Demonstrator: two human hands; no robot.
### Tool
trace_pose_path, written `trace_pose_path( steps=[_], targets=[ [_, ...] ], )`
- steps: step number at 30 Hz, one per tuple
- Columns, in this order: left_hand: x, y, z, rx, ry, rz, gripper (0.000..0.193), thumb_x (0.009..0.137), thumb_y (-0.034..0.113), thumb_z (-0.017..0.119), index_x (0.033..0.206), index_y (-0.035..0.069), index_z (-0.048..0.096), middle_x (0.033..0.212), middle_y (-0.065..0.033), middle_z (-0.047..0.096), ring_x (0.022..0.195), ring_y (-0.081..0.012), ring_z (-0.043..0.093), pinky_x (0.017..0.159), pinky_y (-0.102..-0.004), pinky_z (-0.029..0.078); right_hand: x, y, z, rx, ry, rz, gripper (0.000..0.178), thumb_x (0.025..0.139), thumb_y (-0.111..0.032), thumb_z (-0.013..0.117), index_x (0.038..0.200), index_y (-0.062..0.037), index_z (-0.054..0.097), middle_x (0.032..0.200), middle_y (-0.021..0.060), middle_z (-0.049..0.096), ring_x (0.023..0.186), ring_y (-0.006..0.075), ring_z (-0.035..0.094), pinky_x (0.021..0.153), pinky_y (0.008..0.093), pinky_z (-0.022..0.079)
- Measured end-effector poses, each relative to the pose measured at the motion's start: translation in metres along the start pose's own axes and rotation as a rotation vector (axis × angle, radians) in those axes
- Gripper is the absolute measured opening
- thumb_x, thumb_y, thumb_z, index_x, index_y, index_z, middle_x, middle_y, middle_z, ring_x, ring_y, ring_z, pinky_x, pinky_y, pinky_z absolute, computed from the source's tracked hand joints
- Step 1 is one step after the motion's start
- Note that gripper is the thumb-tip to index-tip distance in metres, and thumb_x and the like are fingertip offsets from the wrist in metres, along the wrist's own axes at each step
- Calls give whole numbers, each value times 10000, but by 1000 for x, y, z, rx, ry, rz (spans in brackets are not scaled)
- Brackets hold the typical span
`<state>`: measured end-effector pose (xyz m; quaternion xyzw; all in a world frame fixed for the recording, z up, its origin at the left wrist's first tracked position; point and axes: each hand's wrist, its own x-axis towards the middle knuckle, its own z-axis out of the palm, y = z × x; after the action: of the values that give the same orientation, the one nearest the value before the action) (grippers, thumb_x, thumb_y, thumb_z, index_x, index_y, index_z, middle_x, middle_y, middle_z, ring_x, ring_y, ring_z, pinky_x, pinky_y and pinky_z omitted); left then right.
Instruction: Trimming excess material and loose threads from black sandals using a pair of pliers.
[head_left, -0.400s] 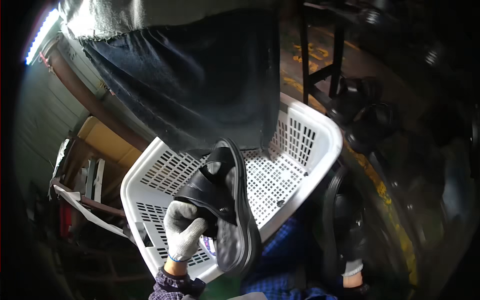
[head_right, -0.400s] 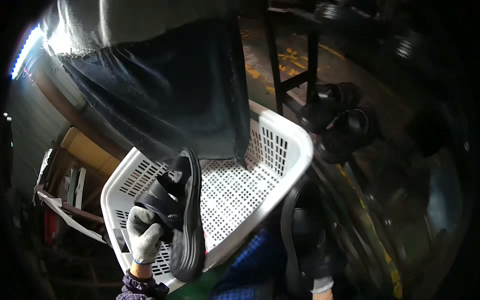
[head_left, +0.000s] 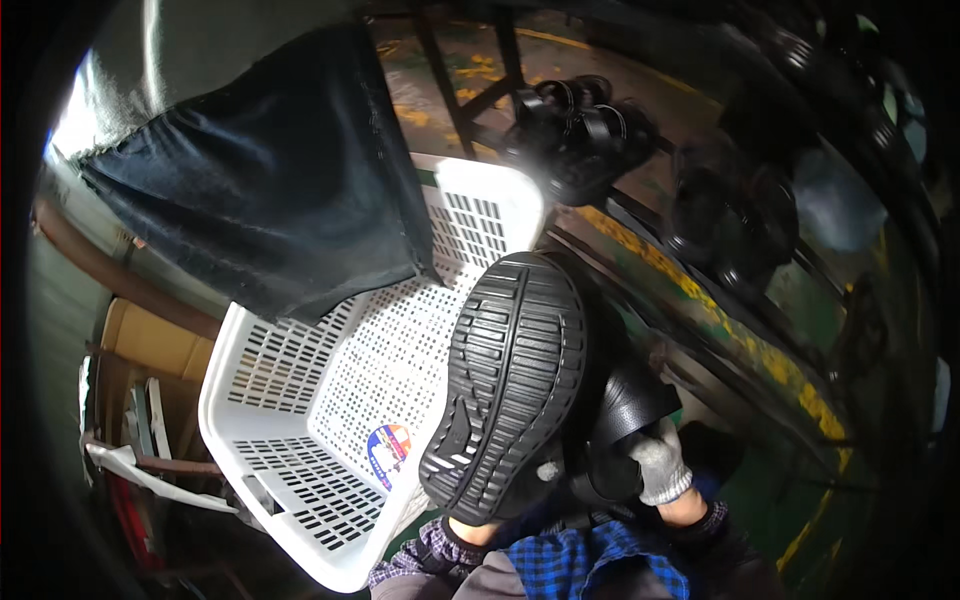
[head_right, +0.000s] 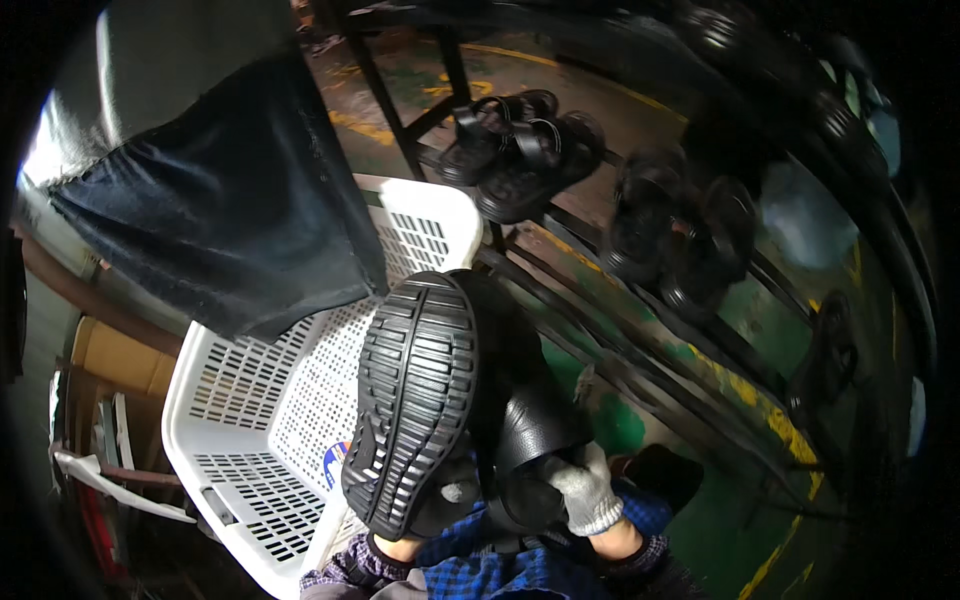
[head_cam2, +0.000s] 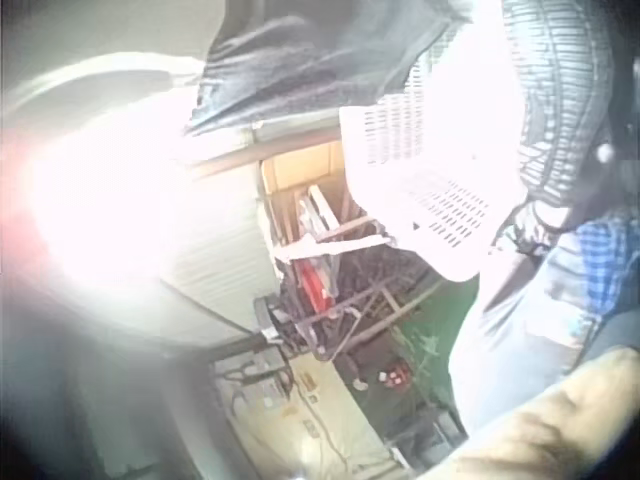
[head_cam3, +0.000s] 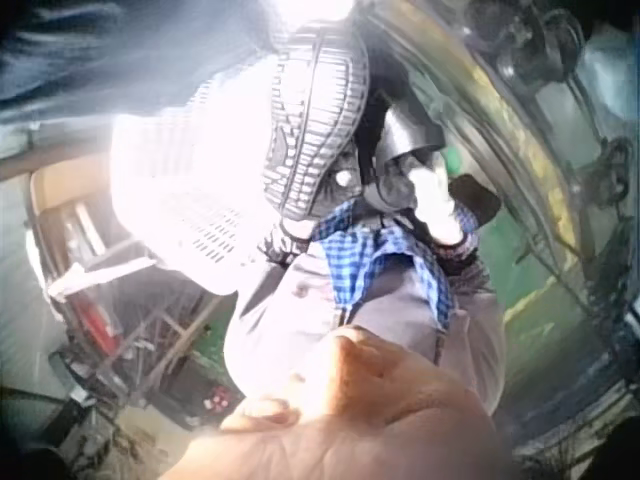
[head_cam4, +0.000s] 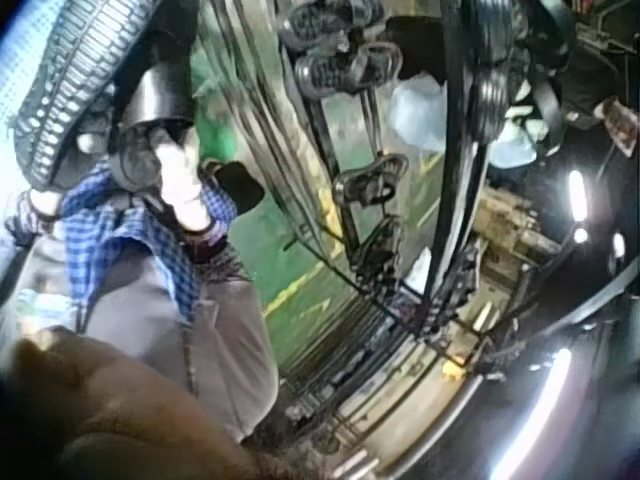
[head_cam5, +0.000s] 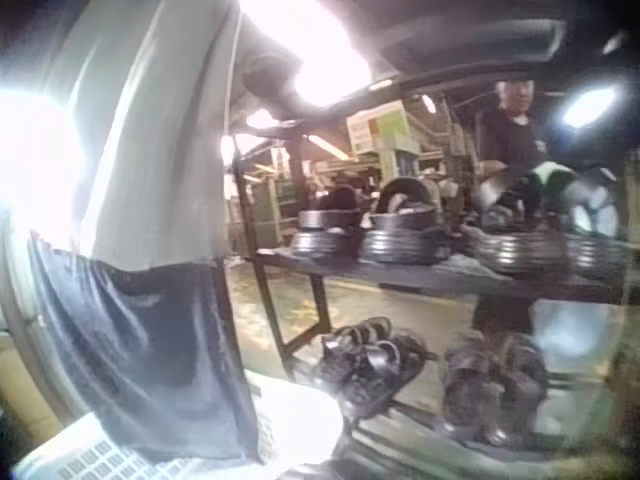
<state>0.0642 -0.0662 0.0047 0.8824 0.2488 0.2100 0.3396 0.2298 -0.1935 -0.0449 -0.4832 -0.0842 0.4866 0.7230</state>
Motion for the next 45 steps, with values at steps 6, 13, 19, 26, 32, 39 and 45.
trace_pose_path(
  steps=[6,13,19,26,32,39,45],
  targets=[
    [-10,-20,40,6,-15,210,336,863,131,617,1188,49,607,1091,-91,635,1011,-263,609,854,-363,494,-26,12,-39,-49,106,13,329,796,-38,616,1122,4,594,1035,74,653,901,171,631,827,304,525],
    [-14,-25,54,-198,-41,155,369,861,183,675,1209,79,615,1220,-134,601,1151,-301,555,952,-417,453,-38,29,-52,170,161,38,328,852,-39,626,1171,-13,556,1067,88,642,947,187,643,842,323,548],
    [-11,-53,21,-436,112,-22,357,808,62,650,1164,56,633,1132,-155,643,994,-313,640,837,-394,513,-35,24,-39,103,189,40,339,854,12,577,1190,-22,549,1080,86,633,943,182,635,846,323,540],
    [18,-22,15,35,-15,112,434,665,-22,593,1097,-6,630,1196,-241,599,1007,-400,634,830,-395,535,-19,40,-26,-426,162,-196,375,829,-21,619,1199,-9,559,1088,75,633,1001,173,575,926,320,443],
    [4,-16,23,219,116,74,506,688,-22,577,1193,-9,616,1200,-245,601,1053,-396,623,866,-379,527,-9,50,-34,-22,301,-144,448,816,9,626,1250,-26,521,1063,50,614,989,157,570,907,312,465],
    [-16,-98,64,352,-31,-241,442,731,-1,544,1161,54,632,1221,-200,606,912,-370,656,762,-406,542,3,78,-53,-129,401,53,467,803,-31,671,1240,-1,512,1079,61,611,916,145,588,831,283,496],
    [-27,-117,85,402,-169,-135,402,771,10,539,1157,73,634,1364,-221,488,1146,-422,523,881,-445,509,-2,114,-66,-68,433,191,632,828,-24,669,1401,-17,402,1174,78,593,1029,146,571,890,289,485]
  ],
)
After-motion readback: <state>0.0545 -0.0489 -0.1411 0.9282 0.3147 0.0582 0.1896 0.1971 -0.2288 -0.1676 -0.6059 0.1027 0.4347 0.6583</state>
